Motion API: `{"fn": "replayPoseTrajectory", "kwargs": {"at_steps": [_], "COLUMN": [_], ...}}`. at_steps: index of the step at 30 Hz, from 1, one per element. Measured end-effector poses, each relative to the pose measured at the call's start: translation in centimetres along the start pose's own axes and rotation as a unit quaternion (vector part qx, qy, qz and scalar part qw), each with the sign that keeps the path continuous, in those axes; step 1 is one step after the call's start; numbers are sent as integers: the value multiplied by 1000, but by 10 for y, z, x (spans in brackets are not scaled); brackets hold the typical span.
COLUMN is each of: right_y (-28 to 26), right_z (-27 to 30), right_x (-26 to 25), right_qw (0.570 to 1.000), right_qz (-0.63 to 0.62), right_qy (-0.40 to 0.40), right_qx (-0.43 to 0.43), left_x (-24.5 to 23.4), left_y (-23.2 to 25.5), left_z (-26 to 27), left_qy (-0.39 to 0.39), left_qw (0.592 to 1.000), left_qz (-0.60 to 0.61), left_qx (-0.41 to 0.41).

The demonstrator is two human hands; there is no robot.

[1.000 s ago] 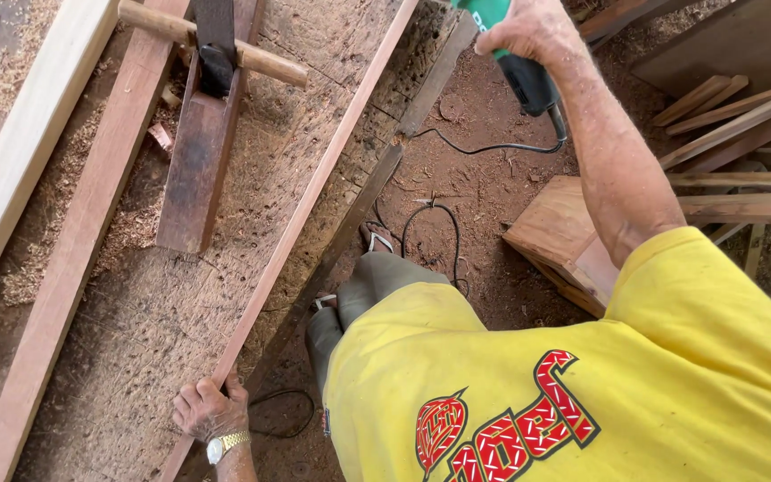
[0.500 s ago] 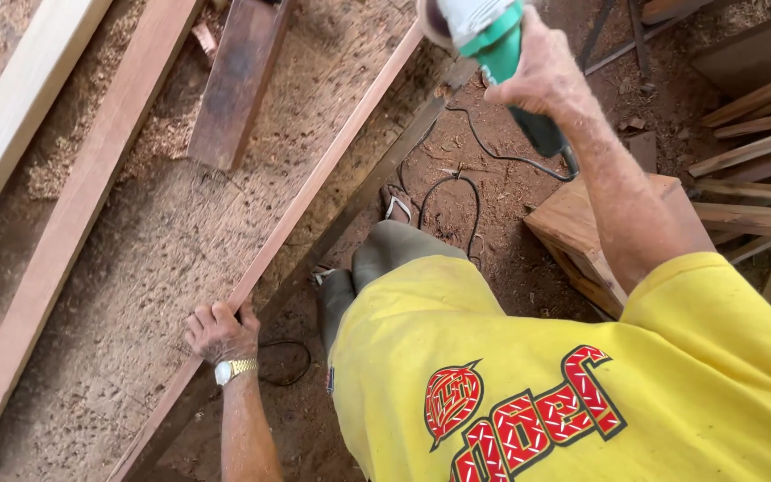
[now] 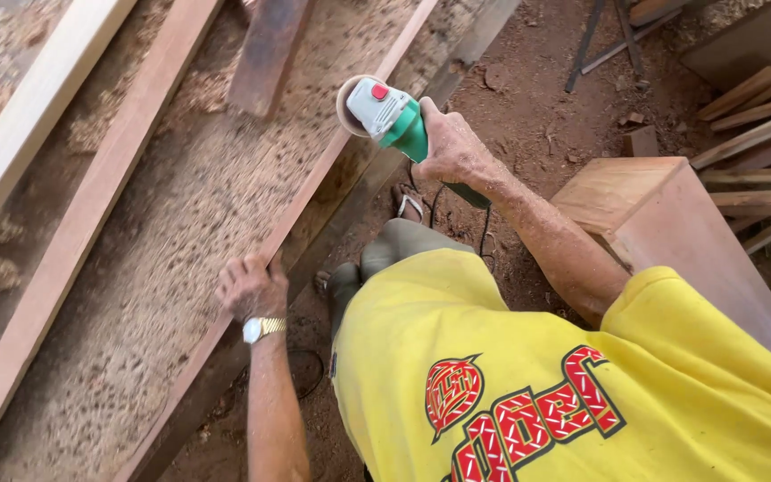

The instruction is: The person uses a handheld electric sander to smooth the surface of a long wooden plank. They hold the plank with one hand while operating the sander with the other, moving it along the length of the wood.

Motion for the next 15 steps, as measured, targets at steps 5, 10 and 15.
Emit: {"fn": "replayPoseTrajectory", "kwargs": {"at_steps": [5,10,15], "right_y": [-45,-84,-113], "right_z": [28,50,71], "right_x": [55,103,146], "right_qw": [1000,998,995], "right_qz": [3,45,60], "right_qy": [-20,-14,-13], "right_qx": [-18,-47,-77], "left_x": [-16,-36,-15], "left_y": [0,-95,-252], "left_z": [1,53,154], "left_qy": [46,46,24], "left_qw": [999,993,990], "left_qz": [-1,56,23], "left_qx": [-16,-94,-137]}}
Point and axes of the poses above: each hand's wrist, its own z-axis away from the middle knuckle, its own x-axis out of the palm, y = z × x, the point moved 9 cm from there along -z, towards the middle knuckle, and after that the axes turned 7 degrees about -x, right-handed, at the moved point
